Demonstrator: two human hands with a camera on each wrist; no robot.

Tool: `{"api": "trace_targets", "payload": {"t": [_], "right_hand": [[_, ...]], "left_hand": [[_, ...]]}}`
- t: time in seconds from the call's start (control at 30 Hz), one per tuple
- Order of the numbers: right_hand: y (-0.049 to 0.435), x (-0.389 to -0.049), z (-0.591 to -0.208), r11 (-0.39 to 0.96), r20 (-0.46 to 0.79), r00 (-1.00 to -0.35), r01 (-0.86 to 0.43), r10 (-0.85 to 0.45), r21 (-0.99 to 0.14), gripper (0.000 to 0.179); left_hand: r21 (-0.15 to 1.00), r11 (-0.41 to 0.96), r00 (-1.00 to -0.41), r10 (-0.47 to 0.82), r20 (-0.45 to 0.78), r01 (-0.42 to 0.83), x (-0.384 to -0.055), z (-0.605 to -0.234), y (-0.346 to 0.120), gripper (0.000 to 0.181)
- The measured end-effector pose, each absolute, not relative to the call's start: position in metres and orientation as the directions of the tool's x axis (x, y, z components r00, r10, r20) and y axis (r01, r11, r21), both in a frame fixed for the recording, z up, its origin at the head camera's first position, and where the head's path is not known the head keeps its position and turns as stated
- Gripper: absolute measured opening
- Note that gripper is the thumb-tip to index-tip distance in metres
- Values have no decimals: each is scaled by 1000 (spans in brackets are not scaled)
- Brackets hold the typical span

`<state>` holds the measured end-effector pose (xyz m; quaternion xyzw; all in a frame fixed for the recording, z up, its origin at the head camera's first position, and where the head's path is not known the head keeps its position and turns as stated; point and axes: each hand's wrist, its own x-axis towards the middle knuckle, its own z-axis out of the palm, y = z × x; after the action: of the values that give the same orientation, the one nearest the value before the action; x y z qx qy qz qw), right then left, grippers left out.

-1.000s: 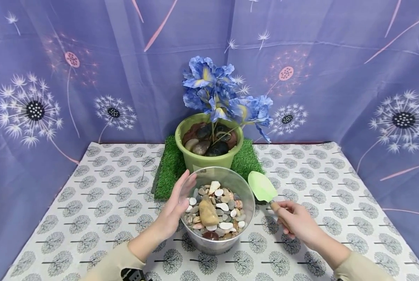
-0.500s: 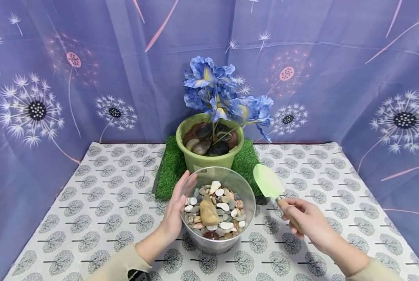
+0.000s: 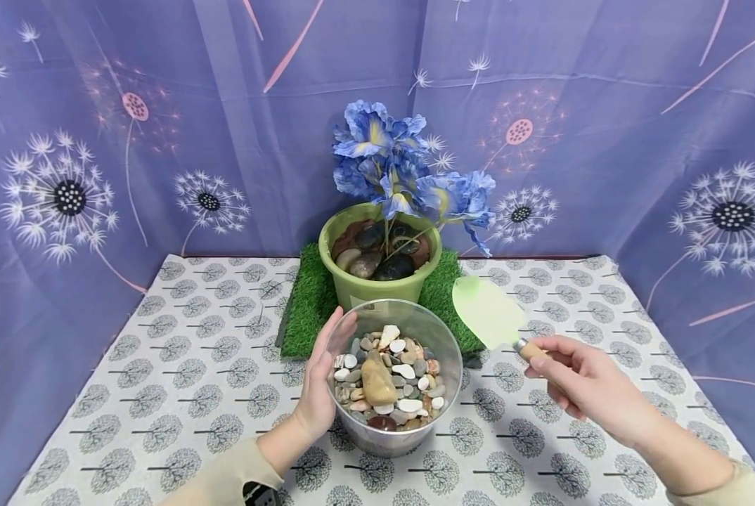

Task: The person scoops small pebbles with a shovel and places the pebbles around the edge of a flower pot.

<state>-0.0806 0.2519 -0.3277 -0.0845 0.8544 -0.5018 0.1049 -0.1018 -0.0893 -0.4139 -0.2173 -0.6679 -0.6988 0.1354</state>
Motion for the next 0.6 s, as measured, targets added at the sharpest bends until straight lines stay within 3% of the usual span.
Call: {"api": "trace_targets", "payload": {"t": [0.33, 0.6], "right_hand": [[252, -83, -301, 557, -2, -948, -185, -317, -810, 29], [246, -91, -292, 588, -16, -916, -244, -402, -771, 26]], "left_hand": [[864, -72, -862, 68, 502, 498, -103, -415, -86, 58], [866, -68, -865, 48, 499, 496, -102, -415, -84, 59]]}}
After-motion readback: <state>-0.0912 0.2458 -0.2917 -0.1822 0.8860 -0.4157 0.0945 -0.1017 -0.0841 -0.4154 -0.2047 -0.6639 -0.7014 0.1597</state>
